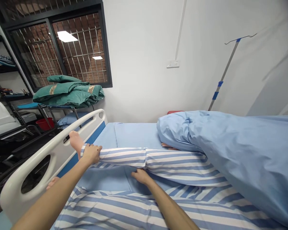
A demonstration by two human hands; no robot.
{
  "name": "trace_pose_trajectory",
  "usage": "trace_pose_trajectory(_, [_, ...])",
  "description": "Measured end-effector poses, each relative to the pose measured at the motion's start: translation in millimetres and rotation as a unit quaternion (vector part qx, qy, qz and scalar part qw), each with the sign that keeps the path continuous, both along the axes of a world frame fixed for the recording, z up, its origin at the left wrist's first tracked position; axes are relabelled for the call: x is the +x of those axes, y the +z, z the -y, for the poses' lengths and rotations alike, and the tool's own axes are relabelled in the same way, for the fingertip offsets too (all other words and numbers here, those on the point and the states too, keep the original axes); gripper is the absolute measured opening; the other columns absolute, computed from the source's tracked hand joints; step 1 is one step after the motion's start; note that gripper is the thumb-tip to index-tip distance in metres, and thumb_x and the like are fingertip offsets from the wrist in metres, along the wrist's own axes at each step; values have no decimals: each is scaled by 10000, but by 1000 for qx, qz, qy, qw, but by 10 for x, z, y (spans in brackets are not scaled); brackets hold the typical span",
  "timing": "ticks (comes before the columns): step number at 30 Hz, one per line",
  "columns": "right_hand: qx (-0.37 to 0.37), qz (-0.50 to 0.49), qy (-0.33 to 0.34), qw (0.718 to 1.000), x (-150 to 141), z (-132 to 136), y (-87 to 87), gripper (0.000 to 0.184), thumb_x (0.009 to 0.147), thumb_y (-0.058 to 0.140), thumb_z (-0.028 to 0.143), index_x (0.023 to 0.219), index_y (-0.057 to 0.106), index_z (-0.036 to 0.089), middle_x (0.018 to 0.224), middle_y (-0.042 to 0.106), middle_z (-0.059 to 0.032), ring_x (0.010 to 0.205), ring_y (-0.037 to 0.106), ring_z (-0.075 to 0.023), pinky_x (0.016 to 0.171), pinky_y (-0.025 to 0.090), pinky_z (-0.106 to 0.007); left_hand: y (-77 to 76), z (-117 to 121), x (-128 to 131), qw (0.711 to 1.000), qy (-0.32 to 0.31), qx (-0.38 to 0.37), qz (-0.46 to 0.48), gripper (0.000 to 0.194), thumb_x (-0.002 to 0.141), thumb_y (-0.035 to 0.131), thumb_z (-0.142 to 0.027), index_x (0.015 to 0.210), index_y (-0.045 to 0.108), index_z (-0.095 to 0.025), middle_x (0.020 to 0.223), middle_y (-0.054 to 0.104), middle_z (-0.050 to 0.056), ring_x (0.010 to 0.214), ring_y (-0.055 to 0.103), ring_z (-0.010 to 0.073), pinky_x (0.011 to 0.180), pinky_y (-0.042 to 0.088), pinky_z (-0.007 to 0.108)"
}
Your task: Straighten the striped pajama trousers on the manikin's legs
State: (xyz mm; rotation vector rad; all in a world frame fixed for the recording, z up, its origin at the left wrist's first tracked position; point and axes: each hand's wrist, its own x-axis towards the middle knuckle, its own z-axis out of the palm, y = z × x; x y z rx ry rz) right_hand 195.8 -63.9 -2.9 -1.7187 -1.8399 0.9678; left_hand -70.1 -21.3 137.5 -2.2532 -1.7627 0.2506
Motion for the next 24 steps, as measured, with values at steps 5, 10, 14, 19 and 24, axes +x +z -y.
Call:
trace_pose_trajectory(5, [105,-82,-43,990,6,-82,-22,93,661,471,227,661,551,179,665,578,-51,662,506,-189,640,349,-286,-74,41,-5,1000,19,3,16,339,599,503,-198,934,544,-223,903,649,84,908,557,272,791,344,399])
trace_pose_trajectory(10, [201,-153,-77,964,200,-179,174,164,672,439,234,769,566,195,762,589,-43,734,509,-196,728,375,-308,-281,77,170,995,54,-26,83,415,555,585,-318,961,520,-257,909,656,48,895,577,259,752,370,345])
trace_pose_trajectory(14, [267,-174,-134,938,380,-214,275,239,633,429,197,816,584,192,752,575,-43,690,485,-193,720,391,-330,-501,41,448,986,66,-11,154,372,564,591,-357,919,521,-270,900,657,19,882,581,226,725,364,297])
trace_pose_trajectory(19, [364,-160,-204,895,604,-287,318,203,666,424,223,805,567,182,796,549,-66,836,466,-216,817,365,-369,-783,4,878,966,82,-26,244,379,565,605,-393,920,534,-280,863,656,-5,827,584,201,662,359,258])
trace_pose_trajectory(24, [408,-129,-230,874,912,-332,392,135,634,428,194,729,522,174,710,497,-33,698,437,-172,718,383,-333,-1042,15,1272,949,84,-19,302,393,568,609,-436,922,534,-282,857,652,-9,833,579,200,666,355,258])
